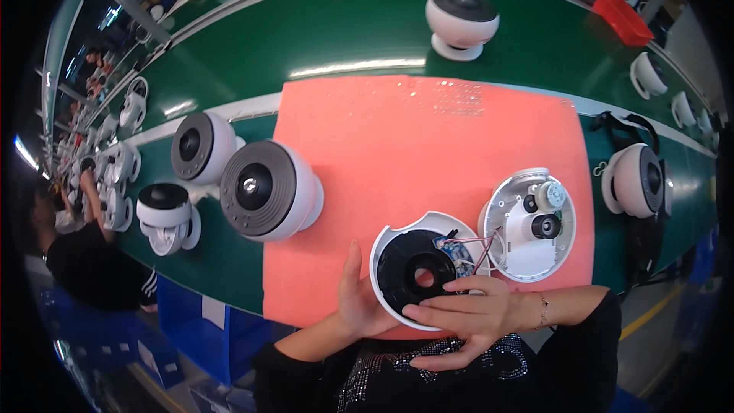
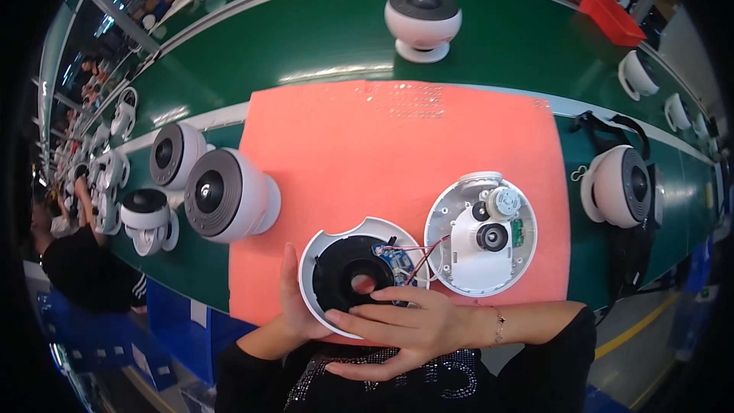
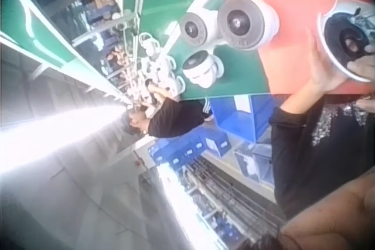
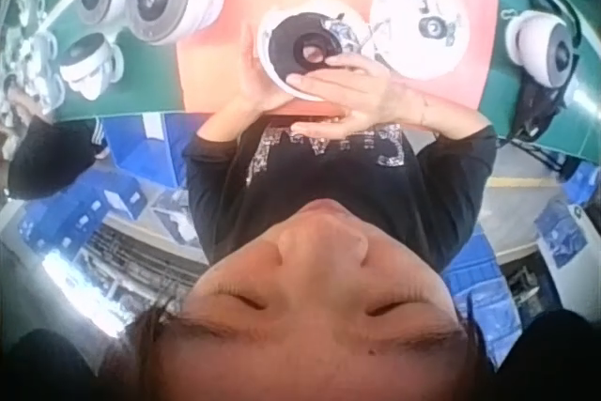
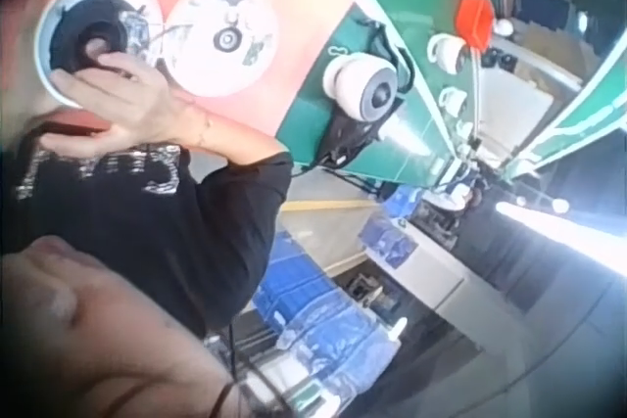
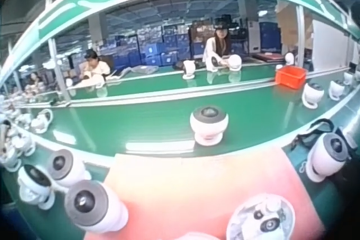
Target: Assembling dome security camera components on a factory production line.
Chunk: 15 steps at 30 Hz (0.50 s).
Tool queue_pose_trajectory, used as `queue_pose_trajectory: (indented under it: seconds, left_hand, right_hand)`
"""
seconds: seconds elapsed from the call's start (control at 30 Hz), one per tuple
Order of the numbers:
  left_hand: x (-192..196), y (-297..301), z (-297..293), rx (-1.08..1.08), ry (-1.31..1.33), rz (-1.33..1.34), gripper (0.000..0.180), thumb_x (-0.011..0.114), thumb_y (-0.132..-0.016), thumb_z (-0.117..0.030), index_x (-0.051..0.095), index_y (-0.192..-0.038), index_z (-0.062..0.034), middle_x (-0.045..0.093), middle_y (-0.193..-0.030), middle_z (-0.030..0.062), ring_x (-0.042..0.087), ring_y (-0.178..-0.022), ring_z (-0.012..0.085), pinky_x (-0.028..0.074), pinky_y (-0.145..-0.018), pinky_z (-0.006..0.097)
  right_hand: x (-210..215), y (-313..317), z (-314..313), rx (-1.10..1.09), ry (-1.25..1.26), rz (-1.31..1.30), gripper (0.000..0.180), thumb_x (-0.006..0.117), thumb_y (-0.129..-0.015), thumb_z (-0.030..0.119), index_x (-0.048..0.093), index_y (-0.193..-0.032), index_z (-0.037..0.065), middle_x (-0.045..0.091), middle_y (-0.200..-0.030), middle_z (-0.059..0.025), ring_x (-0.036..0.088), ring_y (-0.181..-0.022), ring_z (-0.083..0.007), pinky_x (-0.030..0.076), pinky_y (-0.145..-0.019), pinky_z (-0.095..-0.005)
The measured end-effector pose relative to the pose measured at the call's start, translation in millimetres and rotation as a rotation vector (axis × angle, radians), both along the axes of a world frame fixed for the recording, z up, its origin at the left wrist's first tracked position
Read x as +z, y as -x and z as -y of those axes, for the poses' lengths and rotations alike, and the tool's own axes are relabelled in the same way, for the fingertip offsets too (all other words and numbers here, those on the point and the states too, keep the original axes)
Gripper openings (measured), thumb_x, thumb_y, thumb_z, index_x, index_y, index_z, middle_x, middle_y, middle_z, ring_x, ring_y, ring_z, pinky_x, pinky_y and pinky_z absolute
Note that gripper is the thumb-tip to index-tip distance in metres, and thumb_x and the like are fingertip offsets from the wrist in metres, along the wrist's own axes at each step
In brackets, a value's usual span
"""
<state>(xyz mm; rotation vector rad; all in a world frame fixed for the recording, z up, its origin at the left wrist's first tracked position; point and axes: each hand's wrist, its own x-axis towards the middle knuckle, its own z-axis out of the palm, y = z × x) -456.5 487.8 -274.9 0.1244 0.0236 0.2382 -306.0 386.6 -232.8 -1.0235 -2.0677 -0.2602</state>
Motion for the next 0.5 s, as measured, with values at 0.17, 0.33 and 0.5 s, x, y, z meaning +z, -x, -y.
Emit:
queue_pose_trajectory:
  seconds: [0.17, 0.33, 0.5]
  left_hand:
    - [2.5, -7.1, 10.9, 0.089, -0.338, -0.503, 0.089, 0.034, -0.07, -0.068, 0.035, -0.129, -0.0016, 0.043, -0.126, 0.0191, 0.045, -0.115, 0.0319, 0.036, -0.097, 0.044]
    - [11.6, -6.5, 16.3, 0.132, -0.31, -0.458, 0.092, 0.047, -0.061, -0.059, 0.034, -0.13, 0.0, 0.043, -0.126, 0.0205, 0.045, -0.115, 0.0316, 0.034, -0.098, 0.043]
    - [4.6, 11.3, 21.5, 0.088, -0.343, -0.267, 0.086, 0.053, -0.071, -0.048, 0.021, -0.136, -0.0018, 0.032, -0.136, 0.0153, 0.033, -0.125, 0.0256, 0.024, -0.105, 0.039]
  right_hand:
    - [-4.8, -4.8, 6.1, 0.057, 0.114, 0.086, 0.036, 0.064, -0.071, 0.026, 0.056, -0.103, 0.041, 0.06, -0.106, 0.0002, 0.058, -0.084, -0.0105, 0.04, -0.073, -0.0245]
    - [2.8, 0.9, 13.9, 0.016, 0.261, 0.079, 0.032, 0.057, -0.078, 0.025, 0.057, -0.11, 0.022, 0.057, -0.102, -0.0024, 0.056, -0.089, -0.0154, 0.044, -0.074, -0.0303]
    - [16.7, 12.1, 8.1, -0.162, 0.363, 0.14, 0.037, 0.059, -0.076, 0.024, 0.055, -0.113, 0.023, 0.058, -0.108, -0.0043, 0.056, -0.098, -0.0181, 0.04, -0.081, -0.0368]
